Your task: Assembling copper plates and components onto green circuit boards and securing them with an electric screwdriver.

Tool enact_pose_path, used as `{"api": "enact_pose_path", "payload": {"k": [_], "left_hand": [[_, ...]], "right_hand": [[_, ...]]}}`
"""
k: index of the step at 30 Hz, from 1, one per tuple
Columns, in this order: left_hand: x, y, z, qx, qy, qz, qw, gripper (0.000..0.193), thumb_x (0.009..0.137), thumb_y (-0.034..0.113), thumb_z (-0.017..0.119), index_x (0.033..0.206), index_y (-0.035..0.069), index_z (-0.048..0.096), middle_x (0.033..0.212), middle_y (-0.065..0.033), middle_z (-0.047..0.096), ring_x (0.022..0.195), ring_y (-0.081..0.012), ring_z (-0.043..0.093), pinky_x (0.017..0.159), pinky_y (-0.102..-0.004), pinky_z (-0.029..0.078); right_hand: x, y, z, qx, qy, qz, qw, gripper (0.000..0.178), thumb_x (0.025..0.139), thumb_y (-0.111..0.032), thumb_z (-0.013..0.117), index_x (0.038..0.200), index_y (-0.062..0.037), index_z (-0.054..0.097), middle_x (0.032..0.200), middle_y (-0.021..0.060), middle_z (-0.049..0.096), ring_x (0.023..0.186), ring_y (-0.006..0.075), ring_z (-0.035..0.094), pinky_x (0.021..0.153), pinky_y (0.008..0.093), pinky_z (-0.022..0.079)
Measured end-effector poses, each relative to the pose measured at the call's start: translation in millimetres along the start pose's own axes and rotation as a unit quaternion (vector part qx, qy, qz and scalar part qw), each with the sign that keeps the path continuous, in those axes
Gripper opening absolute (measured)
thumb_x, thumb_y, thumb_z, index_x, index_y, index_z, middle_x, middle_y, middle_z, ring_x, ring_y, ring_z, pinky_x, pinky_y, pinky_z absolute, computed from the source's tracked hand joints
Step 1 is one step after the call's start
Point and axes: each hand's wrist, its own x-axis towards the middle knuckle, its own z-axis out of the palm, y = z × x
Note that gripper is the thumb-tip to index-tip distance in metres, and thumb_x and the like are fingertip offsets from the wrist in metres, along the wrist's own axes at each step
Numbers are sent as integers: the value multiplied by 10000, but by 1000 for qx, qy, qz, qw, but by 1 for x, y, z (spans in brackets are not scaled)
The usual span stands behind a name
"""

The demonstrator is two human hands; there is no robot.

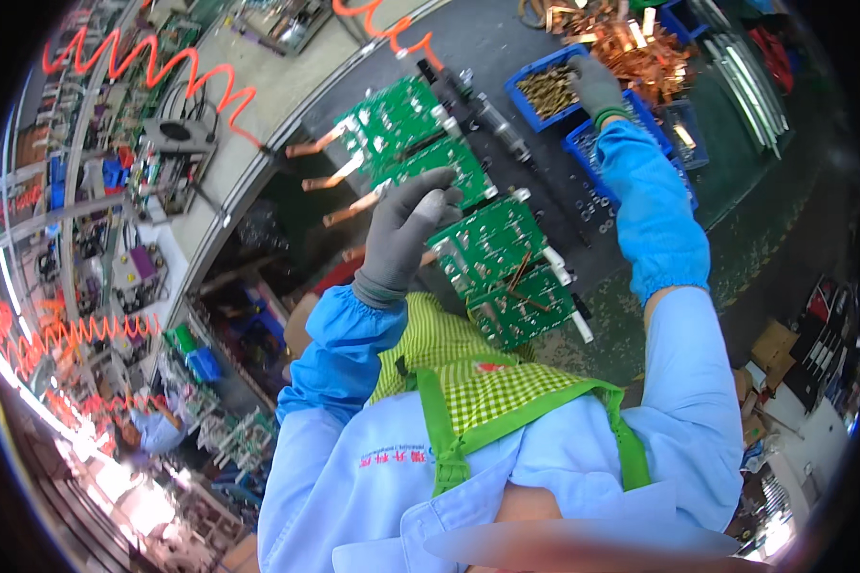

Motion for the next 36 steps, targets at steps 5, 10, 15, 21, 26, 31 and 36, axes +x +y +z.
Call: {"api": "enact_pose_path", "payload": {"k": [5,10,15,21,26,31,36], "left_hand": [[56,-2,32,-200,-94,-56,974,417,908,236,487,1236,-13,425,998,-65,547,858,-140,558,806,-321,490],[115,-8,63,-311,-62,-111,942,510,891,429,488,1168,1,464,1065,-139,554,988,-240,565,868,-370,487],[117,-11,67,-422,-163,-137,881,573,906,485,406,1196,-6,458,1150,-178,525,1012,-298,556,889,-400,474],[89,-6,59,-433,-187,-138,871,458,926,241,401,1271,-57,354,1262,-219,435,1178,-330,452,951,-395,444],[31,2,28,-338,-220,-180,897,498,896,229,477,1284,-46,332,1115,-175,529,994,-245,569,830,-318,504],[-40,-41,-38,-128,-337,-213,908,619,834,450,569,1208,-21,420,810,-82,573,595,-104,511,521,-229,417],[-74,-94,-83,-75,-312,-390,863,351,923,286,433,1129,11,502,832,-80,590,617,-141,529,496,-239,421]], "right_hand": [[-5,-2,-34,281,-11,119,952,266,766,-179,642,1013,-89,608,874,101,642,790,202,620,725,310,494],[-32,-64,-80,530,-34,-67,845,298,755,-144,667,1024,-40,592,892,63,616,775,123,594,687,285,498],[-81,-129,-132,377,-67,-165,909,324,724,-147,667,1025,-53,595,906,68,605,758,141,603,670,290,497],[-137,-114,-181,312,59,-109,942,331,786,-266,650,1052,-73,612,926,85,612,769,174,610,668,289,482],[-226,-136,-203,241,61,-4,968,318,810,-254,623,1041,-36,616,898,108,617,783,177,607,688,284,474],[-311,-196,-188,268,71,93,956,312,822,-266,607,1008,-16,612,902,105,617,814,178,594,708,295,462],[-357,-223,-109,208,24,225,952,291,787,-258,623,1006,-66,616,914,97,606,839,227,602,720,327,478]]}}
